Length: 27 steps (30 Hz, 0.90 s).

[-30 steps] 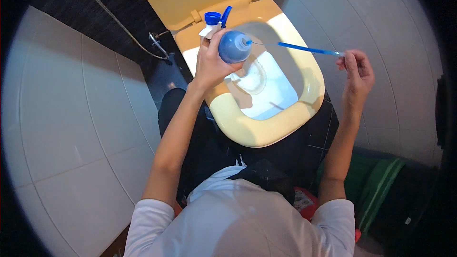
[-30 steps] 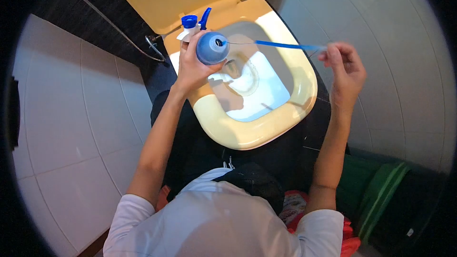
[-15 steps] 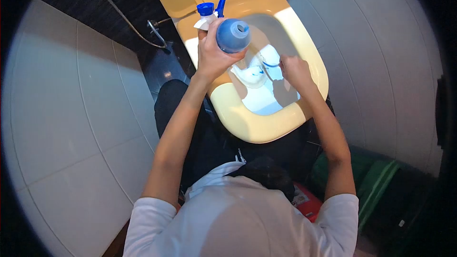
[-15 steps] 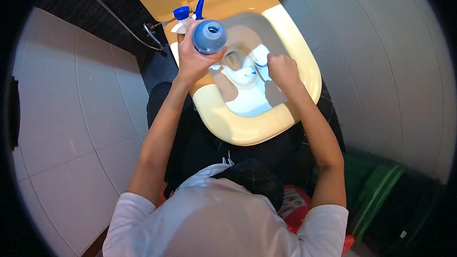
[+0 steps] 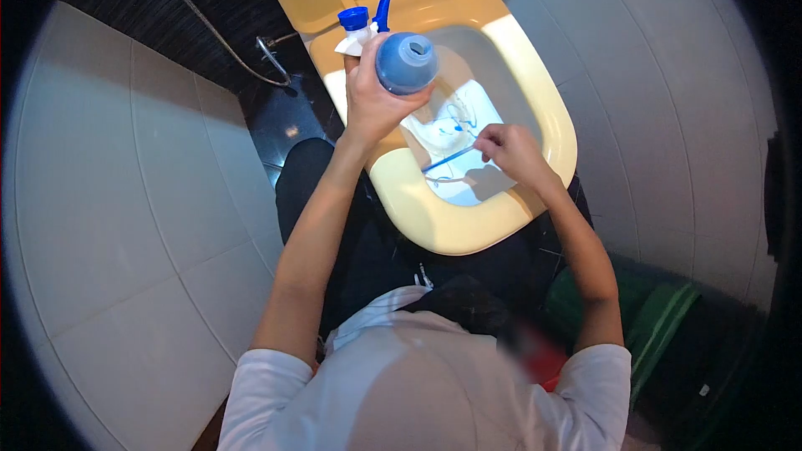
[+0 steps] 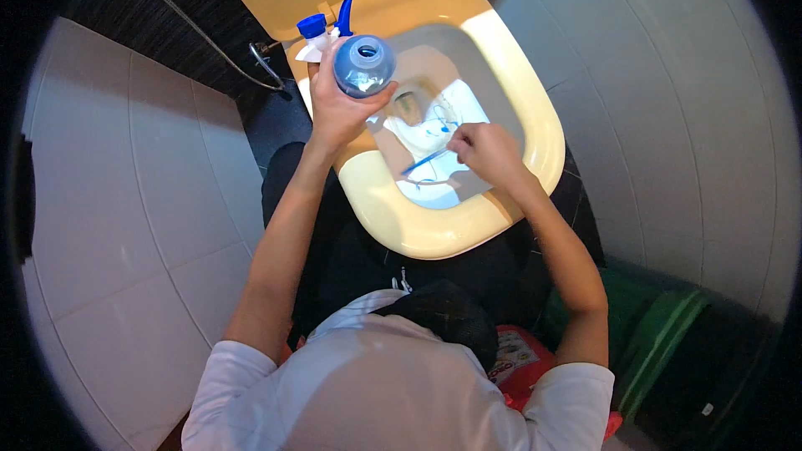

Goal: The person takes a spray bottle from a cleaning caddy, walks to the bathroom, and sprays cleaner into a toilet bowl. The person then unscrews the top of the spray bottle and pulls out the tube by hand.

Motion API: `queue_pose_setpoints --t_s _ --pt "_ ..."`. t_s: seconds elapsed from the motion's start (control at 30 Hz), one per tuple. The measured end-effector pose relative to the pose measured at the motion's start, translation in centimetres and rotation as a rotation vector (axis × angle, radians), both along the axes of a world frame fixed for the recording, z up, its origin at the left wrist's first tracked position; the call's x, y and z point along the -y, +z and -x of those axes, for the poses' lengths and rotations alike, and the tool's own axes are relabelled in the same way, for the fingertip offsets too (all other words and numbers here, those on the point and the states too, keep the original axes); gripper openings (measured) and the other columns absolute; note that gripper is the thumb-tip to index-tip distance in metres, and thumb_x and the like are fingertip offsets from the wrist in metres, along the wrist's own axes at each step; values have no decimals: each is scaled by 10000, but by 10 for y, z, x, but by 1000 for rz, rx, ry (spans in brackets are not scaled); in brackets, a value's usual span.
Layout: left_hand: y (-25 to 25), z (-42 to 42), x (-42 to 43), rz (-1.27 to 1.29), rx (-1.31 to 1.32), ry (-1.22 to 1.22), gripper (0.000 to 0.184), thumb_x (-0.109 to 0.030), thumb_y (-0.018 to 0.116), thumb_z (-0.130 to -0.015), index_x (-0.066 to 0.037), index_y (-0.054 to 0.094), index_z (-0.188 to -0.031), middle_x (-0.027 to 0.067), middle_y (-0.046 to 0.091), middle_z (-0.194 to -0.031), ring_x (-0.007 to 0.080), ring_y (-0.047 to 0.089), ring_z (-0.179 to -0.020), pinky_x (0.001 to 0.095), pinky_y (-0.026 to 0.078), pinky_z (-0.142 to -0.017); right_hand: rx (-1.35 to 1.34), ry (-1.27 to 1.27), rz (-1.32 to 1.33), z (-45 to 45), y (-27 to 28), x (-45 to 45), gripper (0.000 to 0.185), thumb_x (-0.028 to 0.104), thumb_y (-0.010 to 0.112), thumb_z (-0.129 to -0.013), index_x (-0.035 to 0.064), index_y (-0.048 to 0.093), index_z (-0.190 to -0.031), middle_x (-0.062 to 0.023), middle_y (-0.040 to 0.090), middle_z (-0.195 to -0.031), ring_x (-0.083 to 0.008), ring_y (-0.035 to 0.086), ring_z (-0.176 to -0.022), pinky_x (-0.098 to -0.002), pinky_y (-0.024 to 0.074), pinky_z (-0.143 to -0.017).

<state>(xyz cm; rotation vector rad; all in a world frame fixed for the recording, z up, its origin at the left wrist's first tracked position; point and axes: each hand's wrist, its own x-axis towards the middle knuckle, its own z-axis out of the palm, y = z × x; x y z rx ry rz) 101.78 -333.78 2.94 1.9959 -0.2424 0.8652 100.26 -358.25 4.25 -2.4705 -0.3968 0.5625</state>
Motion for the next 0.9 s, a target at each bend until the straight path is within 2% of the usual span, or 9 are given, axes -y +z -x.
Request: queue_pose_setpoints --t_s 0.07,0.13,0.2,0.4,0.43,0.57,0.67,0.73,0.9 --pt "-1 0 0 53 -10 6 749 -215 866 -524 -31 509 -1157 138 602 -1061 337 524 -1039 413 424 -908 -108 144 -23 -1 -7 -8 184 172 615 -855 -1 674 -835 -81 656 -655 -173 618 -582 -319 472 -586" --pt "0 -1 -2 66 -21 1 751 -215 867 -525 -27 508 -1157 138 609 -1052 333 532 -1034 412 420 -913 -95 29 -95 -9 -6 -22 194 170 602 -859 -7 672 -821 -88 656 -654 -164 613 -568 -323 469 -569" --pt "0 1 0 82 -33 -4 752 -214 868 -526 -22 508 -1158 137 616 -1044 329 540 -1030 410 416 -918 9 -21 -194 -23 -13 -35 207 222 586 -828 62 707 -777 -75 671 -663 -216 643 -610 -357 490 -594" --pt "7 4 2 85 -35 41 741 -213 867 -535 -21 510 -1155 126 626 -1028 314 556 -1009 406 408 -921 12 -113 -59 -60 -43 -67 235 253 598 -805 64 703 -713 -100 659 -647 -263 648 -636 -387 492 -604" --pt "8 3 1 73 -27 43 736 -212 868 -536 -23 512 -1153 122 627 -1023 312 555 -1007 402 408 -918 217 -187 -128 -68 -62 -68 213 244 594 -803 72 706 -750 -125 657 -664 -293 647 -654 -411 498 -621" --pt "7 3 2 106 -16 49 723 -207 870 -538 -36 517 -1146 108 622 -1009 305 548 -1004 396 411 -901 253 -151 -72 -79 -64 -66 188 236 599 -801 86 711 -807 -153 664 -709 -323 650 -683 -437 503 -636" --pt "5 3 1 55 -11 88 716 -208 871 -537 -46 520 -1140 100 614 -1004 301 553 -984 393 415 -886 419 -323 -69 -88 -66 -57 188 248 616 -791 83 699 -826 -173 663 -737 -341 651 -707 -440 511 -647" --pt "2 0 0 95 -33 47 712 -216 872 -542 -51 521 -1139 92 609 -1004 292 566 -949 395 415 -883 624 -161 185 -91 -65 -45 190 250 614 -799 73 682 -790 -186 653 -717 -351 650 -691 -448 517 -628" --pt "-2 -4 2 156 -45 32 715 -236 872 -552 -55 515 -1144 92 613 -1013 276 583 -932 386 421 -850 735 -80 154 -95 -60 -31 157 210 610 -791 66 669 -767 -178 642 -674 -343 648 -640 -451 516 -574"
